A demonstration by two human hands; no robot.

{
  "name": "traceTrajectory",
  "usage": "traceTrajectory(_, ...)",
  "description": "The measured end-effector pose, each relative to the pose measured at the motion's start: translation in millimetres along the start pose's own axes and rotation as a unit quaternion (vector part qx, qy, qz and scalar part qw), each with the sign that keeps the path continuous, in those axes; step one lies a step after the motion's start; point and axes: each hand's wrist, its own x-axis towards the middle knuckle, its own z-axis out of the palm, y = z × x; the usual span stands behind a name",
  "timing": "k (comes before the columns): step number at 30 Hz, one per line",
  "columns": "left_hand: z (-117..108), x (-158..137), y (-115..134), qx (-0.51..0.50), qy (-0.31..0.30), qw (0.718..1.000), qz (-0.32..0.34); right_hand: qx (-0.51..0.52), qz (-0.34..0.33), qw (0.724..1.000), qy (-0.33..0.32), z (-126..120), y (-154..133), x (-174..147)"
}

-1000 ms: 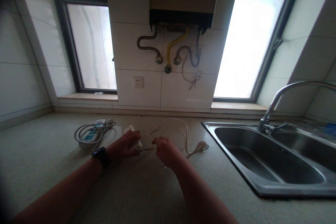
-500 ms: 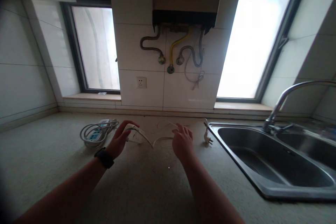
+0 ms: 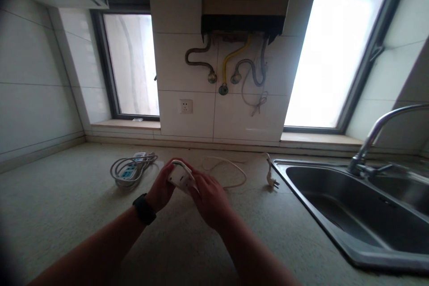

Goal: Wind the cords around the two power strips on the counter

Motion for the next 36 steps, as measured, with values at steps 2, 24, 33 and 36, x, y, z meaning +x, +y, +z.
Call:
traceTrajectory(2,0,0,-1,-0.006,-0.006,1.000,-0.016,0.057,0.039,0.998,0.011,3,0,0)
traceTrajectory(24,-17,7,-36,0.152,-0.062,0.986,-0.012,0.266,0.195,0.942,0.055,20,22,-5)
traceTrajectory(33,4,-1,-25,0.021,0.005,0.997,-0.070,0.197,0.155,0.968,0.017,4,10,-2)
traceTrajectory(36,11,-4,-20,-0.006,0.013,0.996,-0.087,0.141,0.135,0.980,-0.024,-4,5,0)
